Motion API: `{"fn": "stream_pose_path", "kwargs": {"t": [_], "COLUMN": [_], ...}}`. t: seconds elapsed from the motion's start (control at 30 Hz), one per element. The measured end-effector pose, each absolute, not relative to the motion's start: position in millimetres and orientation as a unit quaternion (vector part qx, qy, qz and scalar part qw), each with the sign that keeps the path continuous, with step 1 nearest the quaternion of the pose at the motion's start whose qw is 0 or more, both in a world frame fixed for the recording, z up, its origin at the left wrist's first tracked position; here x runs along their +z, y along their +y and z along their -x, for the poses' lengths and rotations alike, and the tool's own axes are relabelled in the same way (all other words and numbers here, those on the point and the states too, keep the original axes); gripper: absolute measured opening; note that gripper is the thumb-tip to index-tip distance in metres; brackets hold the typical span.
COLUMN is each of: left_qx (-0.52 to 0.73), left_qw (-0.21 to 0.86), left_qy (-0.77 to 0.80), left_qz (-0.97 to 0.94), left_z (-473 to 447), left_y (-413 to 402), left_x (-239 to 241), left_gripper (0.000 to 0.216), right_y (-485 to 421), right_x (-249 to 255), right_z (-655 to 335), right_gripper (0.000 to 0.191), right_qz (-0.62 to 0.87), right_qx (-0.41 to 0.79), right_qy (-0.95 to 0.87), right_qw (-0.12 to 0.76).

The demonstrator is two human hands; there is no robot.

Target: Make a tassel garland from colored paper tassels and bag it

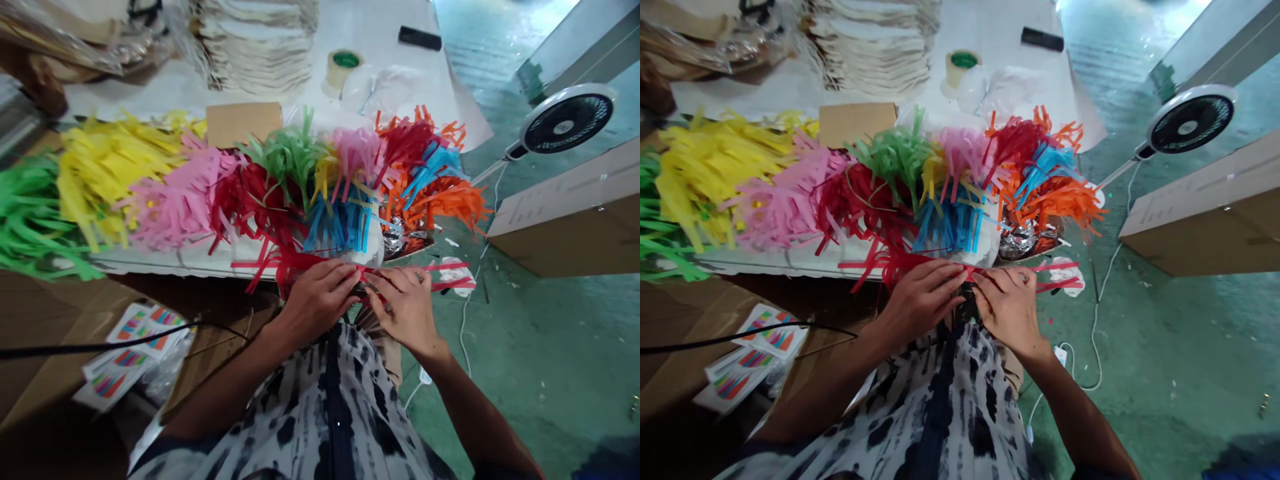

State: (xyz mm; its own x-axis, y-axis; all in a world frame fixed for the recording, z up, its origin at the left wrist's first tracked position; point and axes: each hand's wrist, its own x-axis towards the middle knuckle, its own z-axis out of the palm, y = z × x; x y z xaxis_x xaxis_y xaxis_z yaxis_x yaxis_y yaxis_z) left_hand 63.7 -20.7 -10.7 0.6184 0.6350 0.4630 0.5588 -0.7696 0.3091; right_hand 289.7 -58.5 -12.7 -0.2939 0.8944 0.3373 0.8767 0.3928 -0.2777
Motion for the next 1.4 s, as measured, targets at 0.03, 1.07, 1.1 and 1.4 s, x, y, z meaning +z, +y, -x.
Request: {"fn": "stream_pose_path", "kwargs": {"t": [0.03,1.07,1.1,1.4], "left_qx": [0.276,0.33,0.33,0.273], "left_qw": [0.079,0.091,0.101,0.101], "left_qy": [0.326,0.325,0.32,0.349], "left_qz": [-0.901,-0.882,-0.882,-0.891], "left_z": [-68.0,-65.8,-64.1,-64.5], "left_y": [-20.8,-16.7,-15.0,-4.2], "left_x": [-14.8,-39.6,-38.9,-25.7], "left_gripper": [0.033,0.014,0.012,0.018], "right_y": [-56.7,-60.1,-60.2,-54.2], "right_x": [-13.2,-23.5,-23.9,-20.4], "right_z": [-292.1,-305.4,-306.5,-302.7], "right_gripper": [0.022,0.017,0.016,0.015], "right_qz": [0.547,0.481,0.487,0.531], "right_qx": [0.031,0.003,0.022,0.068], "right_qy": [-0.805,-0.843,-0.837,-0.807], "right_qw": [0.225,0.242,0.249,0.249]}}
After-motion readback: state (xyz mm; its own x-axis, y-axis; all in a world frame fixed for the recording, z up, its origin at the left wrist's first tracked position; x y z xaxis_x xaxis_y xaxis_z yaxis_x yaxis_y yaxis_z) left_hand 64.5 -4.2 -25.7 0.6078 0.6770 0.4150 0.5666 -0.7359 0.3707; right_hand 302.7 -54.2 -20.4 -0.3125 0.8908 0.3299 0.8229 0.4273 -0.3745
